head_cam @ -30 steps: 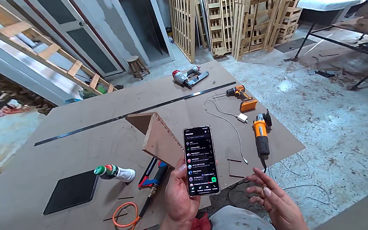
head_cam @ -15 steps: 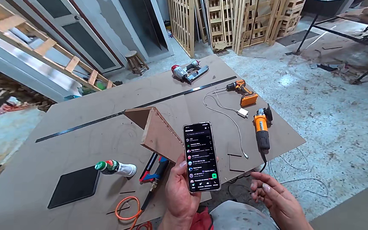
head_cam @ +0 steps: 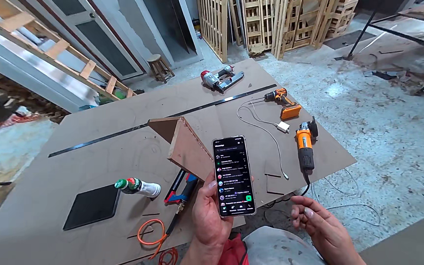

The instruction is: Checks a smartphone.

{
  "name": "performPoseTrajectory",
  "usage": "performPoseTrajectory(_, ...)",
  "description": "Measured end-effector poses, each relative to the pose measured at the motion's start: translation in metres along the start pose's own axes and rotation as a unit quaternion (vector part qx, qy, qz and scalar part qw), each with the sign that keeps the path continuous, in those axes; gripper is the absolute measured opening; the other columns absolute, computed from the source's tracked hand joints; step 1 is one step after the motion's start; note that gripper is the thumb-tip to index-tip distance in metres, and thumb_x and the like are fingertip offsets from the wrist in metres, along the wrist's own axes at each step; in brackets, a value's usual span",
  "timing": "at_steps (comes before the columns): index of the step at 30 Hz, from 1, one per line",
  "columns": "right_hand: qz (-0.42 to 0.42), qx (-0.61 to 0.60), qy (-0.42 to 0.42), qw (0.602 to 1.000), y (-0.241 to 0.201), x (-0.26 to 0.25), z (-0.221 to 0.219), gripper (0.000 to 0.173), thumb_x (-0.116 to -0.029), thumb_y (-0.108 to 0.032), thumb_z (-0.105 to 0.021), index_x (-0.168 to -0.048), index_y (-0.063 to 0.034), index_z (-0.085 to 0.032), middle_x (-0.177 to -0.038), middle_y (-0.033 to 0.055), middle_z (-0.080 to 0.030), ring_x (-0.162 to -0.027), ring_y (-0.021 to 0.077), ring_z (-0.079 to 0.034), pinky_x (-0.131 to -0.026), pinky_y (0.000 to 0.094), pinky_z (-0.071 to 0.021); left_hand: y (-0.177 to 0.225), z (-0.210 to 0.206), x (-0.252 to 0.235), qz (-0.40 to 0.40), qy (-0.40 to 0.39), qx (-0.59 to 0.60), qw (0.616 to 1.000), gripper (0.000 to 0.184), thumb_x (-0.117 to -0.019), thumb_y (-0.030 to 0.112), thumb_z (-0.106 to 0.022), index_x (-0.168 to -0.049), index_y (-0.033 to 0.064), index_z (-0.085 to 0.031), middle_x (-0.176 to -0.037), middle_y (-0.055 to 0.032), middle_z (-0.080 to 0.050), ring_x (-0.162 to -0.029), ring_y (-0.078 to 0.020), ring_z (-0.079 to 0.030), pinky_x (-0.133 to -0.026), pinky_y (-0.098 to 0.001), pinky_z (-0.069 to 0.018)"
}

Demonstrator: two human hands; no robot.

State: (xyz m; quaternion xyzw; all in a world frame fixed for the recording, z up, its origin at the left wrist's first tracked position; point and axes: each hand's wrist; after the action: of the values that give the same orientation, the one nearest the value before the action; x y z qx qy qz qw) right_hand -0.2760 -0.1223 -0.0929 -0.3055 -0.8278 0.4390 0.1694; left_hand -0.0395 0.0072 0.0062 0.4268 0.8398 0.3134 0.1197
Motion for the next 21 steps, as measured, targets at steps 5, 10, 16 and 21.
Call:
performPoseTrajectory(5,0.001,0.0,-0.004,1.0,0.0003,0.0003,0.0004,0.039,-0.1048,-0.029,-0.058,-0.133,-0.0032,-0.062,-0.102,0.0149,-0.07,-0.084,0.0194,-0.069,-0.078,0.0348,-0.0604,0.0008,0.0008,0.0006,0.002,-0.004,0.001,1.0,0.044,-0.1011,0.03,-0.043,-0.138,0.009,-0.056,-0.122,-0.026,-0.066,-0.112,-0.0368,-0.069,-0.091,-0.054,-0.0584)
performPoseTrajectory(10,-0.003,-0.005,-0.004,1.0,-0.0016,0.0012,-0.0005,0.039,-0.105,-0.028,-0.058,-0.133,-0.0024,-0.062,-0.102,0.0152,-0.07,-0.084,0.0194,-0.069,-0.079,0.0351,-0.0603,0.001,0.0011,0.0006,0.0,-0.007,-0.004,1.0,0.044,-0.1011,0.03,-0.043,-0.136,0.0084,-0.057,-0.122,-0.026,-0.066,-0.111,-0.0361,-0.069,-0.09,-0.0532,-0.0591)
performPoseTrajectory(16,-0.005,-0.004,-0.005,1.0,-0.0008,0.0013,0.0003,0.038,-0.1047,-0.028,-0.059,-0.133,-0.0029,-0.063,-0.102,0.0147,-0.07,-0.085,0.0194,-0.069,-0.079,0.0347,-0.0603,0.002,0.0023,0.0,0.011,-0.02,0.034,0.999,0.044,-0.1001,0.03,-0.046,-0.137,0.0092,-0.056,-0.123,-0.026,-0.066,-0.113,-0.0372,-0.068,-0.093,-0.0543,-0.0576)
performPoseTrajectory(21,-0.005,0.003,-0.008,1.0,-0.0021,0.0002,-0.0003,0.038,-0.1051,-0.028,-0.058,-0.133,-0.0033,-0.063,-0.102,0.0143,-0.07,-0.084,0.0189,-0.069,-0.078,0.034,-0.0604,-0.0001,0.006,-0.0004,0.122,-0.185,0.167,0.961,0.069,-0.0985,0.059,-0.047,-0.149,0.012,-0.049,-0.147,-0.0274,-0.05,-0.135,-0.0472,-0.05,-0.113,-0.0655,-0.0375)
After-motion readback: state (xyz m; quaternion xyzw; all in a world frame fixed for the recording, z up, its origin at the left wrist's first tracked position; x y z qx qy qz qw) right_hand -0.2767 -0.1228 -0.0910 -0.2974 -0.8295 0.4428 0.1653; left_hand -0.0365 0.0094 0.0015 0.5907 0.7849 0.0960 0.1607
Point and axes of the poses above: each hand's wrist, its own x-axis away from the middle knuckle, its own z-axis out of the back of the hand, y = z × x
